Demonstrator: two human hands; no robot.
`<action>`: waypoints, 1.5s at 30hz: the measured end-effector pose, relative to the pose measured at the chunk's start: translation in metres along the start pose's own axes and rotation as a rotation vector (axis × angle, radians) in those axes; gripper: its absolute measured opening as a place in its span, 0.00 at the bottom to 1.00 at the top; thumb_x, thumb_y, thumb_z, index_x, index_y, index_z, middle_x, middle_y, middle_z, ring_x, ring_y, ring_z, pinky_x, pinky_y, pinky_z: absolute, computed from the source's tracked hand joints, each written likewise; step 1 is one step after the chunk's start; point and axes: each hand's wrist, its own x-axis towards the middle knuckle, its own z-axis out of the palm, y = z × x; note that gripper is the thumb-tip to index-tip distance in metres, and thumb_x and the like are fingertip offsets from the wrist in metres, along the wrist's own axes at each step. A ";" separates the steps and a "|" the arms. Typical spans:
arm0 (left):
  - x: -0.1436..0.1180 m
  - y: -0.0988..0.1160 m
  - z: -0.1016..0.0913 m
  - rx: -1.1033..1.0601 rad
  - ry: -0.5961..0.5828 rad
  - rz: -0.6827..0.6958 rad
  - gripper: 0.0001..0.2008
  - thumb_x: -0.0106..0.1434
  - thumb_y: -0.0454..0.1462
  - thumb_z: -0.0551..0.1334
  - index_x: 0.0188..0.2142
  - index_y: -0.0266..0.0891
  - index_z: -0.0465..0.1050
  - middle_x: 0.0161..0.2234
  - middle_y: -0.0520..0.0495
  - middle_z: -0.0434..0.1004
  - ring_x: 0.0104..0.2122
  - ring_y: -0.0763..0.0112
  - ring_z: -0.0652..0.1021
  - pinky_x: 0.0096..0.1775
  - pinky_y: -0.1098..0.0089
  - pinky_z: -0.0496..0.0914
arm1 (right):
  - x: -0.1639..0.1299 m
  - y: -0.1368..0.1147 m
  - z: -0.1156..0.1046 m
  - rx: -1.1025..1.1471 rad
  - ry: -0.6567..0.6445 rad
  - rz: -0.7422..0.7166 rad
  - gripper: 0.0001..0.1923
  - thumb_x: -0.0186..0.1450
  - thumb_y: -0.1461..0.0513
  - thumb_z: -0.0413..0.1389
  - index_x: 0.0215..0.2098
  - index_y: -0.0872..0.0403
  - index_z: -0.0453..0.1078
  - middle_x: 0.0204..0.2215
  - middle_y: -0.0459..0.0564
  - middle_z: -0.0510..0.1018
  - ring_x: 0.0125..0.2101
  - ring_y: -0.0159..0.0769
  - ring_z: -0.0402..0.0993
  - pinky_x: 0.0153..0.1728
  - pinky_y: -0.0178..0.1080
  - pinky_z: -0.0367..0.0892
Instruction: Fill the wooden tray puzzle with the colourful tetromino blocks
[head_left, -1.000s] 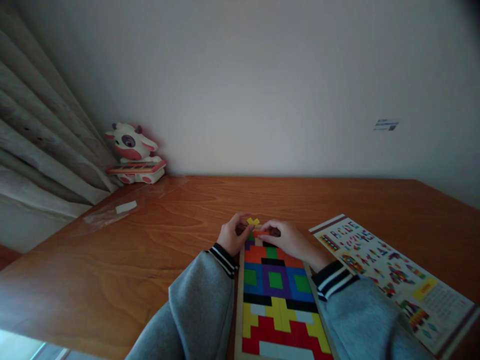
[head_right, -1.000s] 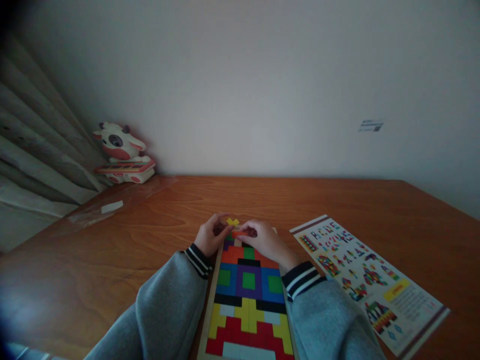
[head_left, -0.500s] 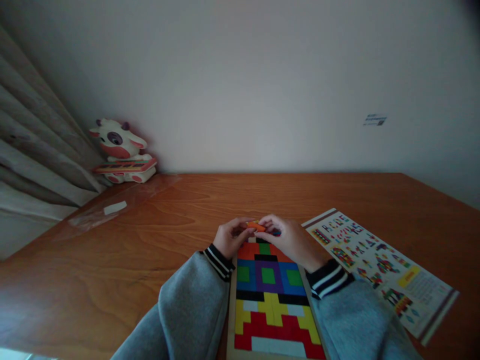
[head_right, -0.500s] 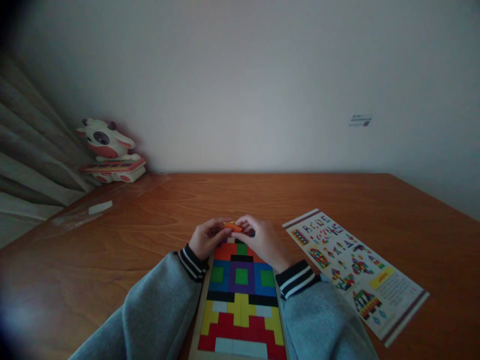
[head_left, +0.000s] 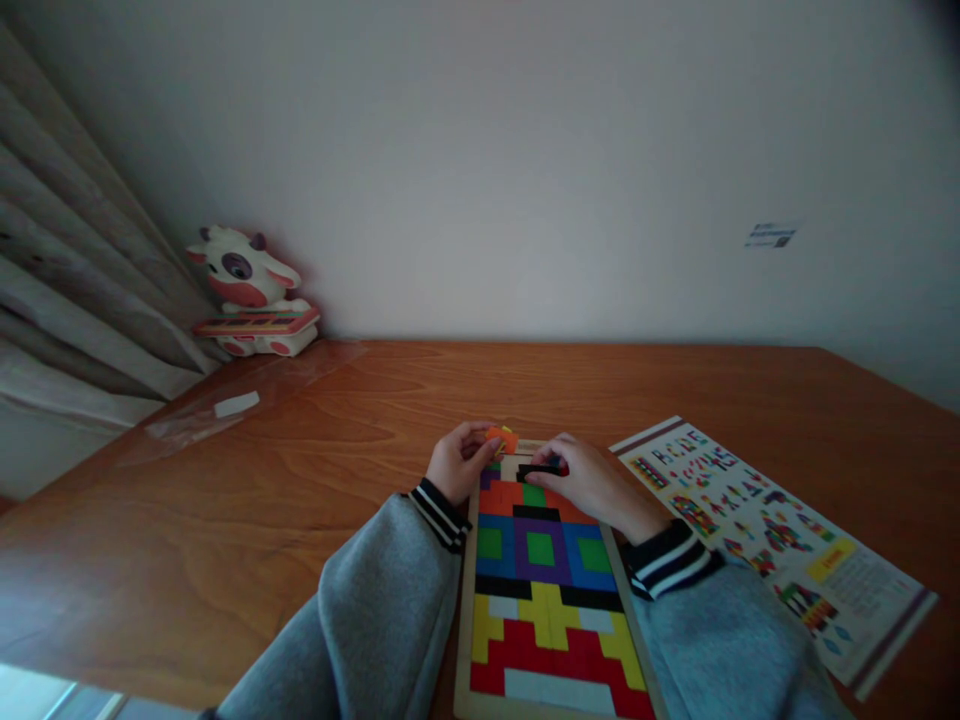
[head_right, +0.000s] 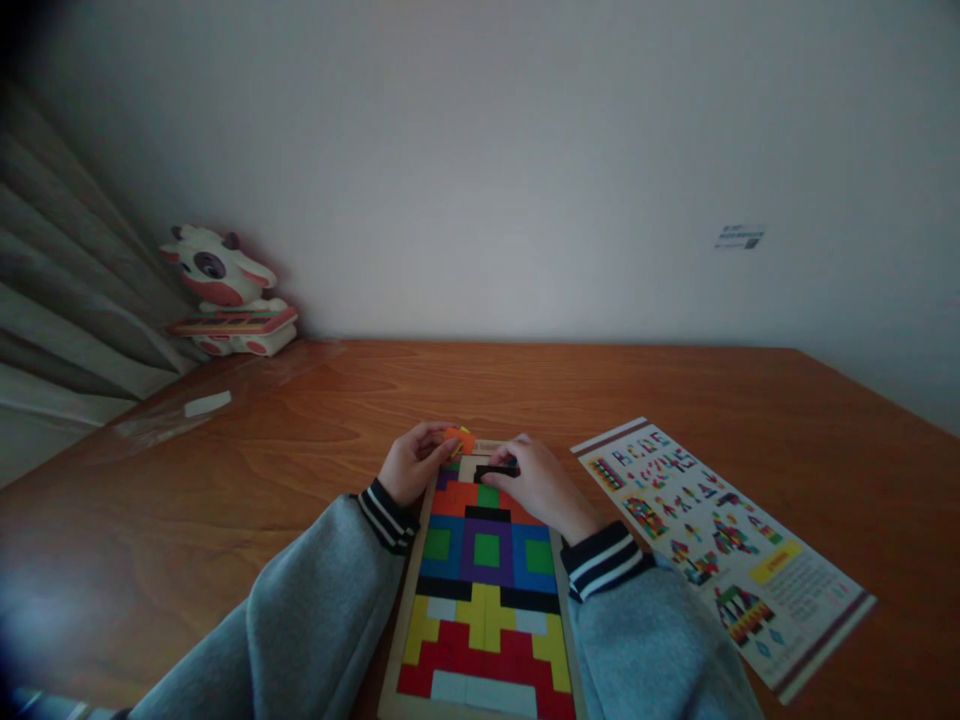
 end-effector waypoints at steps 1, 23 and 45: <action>0.000 0.000 0.000 0.006 0.003 -0.002 0.21 0.61 0.47 0.67 0.46 0.35 0.70 0.38 0.41 0.83 0.34 0.64 0.83 0.37 0.67 0.78 | 0.000 -0.002 -0.001 0.000 -0.009 -0.002 0.09 0.59 0.56 0.64 0.35 0.52 0.76 0.34 0.49 0.79 0.34 0.38 0.75 0.35 0.38 0.67; 0.000 -0.003 0.001 -0.004 0.023 0.021 0.19 0.59 0.45 0.69 0.44 0.35 0.74 0.35 0.43 0.81 0.34 0.67 0.82 0.39 0.68 0.77 | 0.003 0.018 -0.011 0.190 0.137 -0.008 0.12 0.70 0.55 0.48 0.44 0.52 0.69 0.41 0.53 0.78 0.44 0.40 0.75 0.46 0.44 0.68; 0.000 0.000 0.003 0.026 0.024 -0.003 0.20 0.57 0.46 0.70 0.42 0.34 0.74 0.35 0.43 0.81 0.34 0.68 0.81 0.37 0.70 0.74 | -0.002 -0.004 -0.001 0.211 -0.008 0.090 0.05 0.61 0.59 0.60 0.33 0.52 0.73 0.32 0.49 0.81 0.33 0.39 0.78 0.36 0.38 0.68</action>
